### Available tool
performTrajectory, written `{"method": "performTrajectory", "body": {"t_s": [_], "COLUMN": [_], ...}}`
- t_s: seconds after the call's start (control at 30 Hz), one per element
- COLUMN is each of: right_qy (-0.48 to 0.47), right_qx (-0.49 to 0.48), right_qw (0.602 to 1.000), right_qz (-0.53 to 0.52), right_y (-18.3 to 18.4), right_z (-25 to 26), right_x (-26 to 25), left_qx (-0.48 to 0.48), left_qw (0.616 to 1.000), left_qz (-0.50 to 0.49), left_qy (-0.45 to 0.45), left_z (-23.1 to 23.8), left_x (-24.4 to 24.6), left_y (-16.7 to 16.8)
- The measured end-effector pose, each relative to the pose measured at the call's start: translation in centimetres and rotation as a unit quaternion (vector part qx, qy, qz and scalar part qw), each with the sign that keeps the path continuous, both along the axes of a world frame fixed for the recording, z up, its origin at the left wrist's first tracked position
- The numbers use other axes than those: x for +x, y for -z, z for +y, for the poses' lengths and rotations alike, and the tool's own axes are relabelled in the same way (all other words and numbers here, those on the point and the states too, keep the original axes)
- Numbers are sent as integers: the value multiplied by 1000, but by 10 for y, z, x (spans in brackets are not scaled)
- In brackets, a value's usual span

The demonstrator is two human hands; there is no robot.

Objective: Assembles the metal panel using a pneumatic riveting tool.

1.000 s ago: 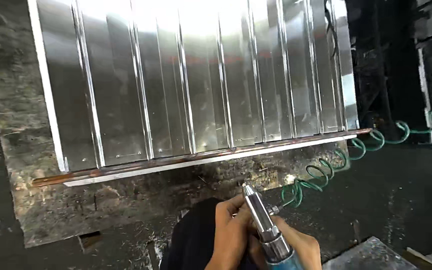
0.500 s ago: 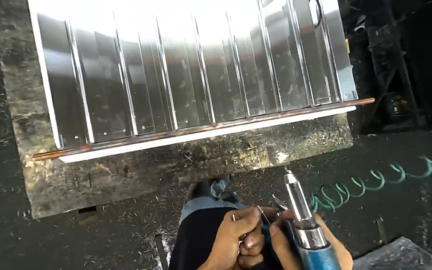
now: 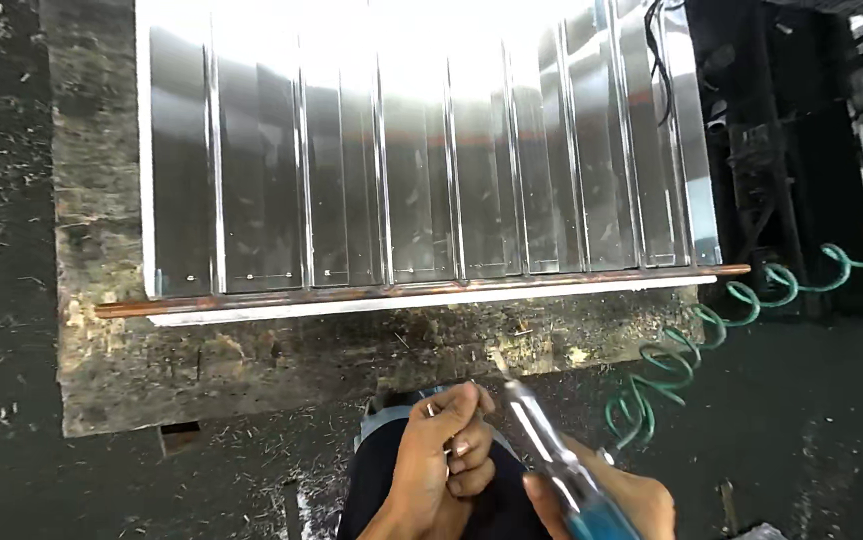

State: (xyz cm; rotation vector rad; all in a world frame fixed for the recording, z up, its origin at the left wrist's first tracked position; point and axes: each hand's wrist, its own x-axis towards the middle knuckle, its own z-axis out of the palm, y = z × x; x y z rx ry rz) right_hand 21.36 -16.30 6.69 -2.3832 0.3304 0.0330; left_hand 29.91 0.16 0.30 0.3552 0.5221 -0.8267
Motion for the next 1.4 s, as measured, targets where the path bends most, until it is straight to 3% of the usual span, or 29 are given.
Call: {"method": "performTrajectory", "body": {"t_s": [0.1,0.23,0.43,0.7,1.13,1.4], "right_qy": [-36,-61,-40,-32,-65,-102], "right_qx": [30,12,14,9,-25,-46], "right_qw": [995,995,993,985,962,956], "right_qz": [84,78,107,172,264,272], "right_y": [0,-11,0,16,39,42], "right_z": [3,24,48,67,94,104], "right_x": [3,17,56,108,176,188], "left_qx": [14,53,87,110,16,-22], "left_qw": [999,996,987,964,952,934], "left_qz": [22,76,135,242,295,350], "left_qy": [-23,-12,-8,3,-76,-73], "left_z": [11,19,25,41,75,92], "left_x": [23,42,77,121,151,161], "left_y": [5,4,7,35,80,85]}}
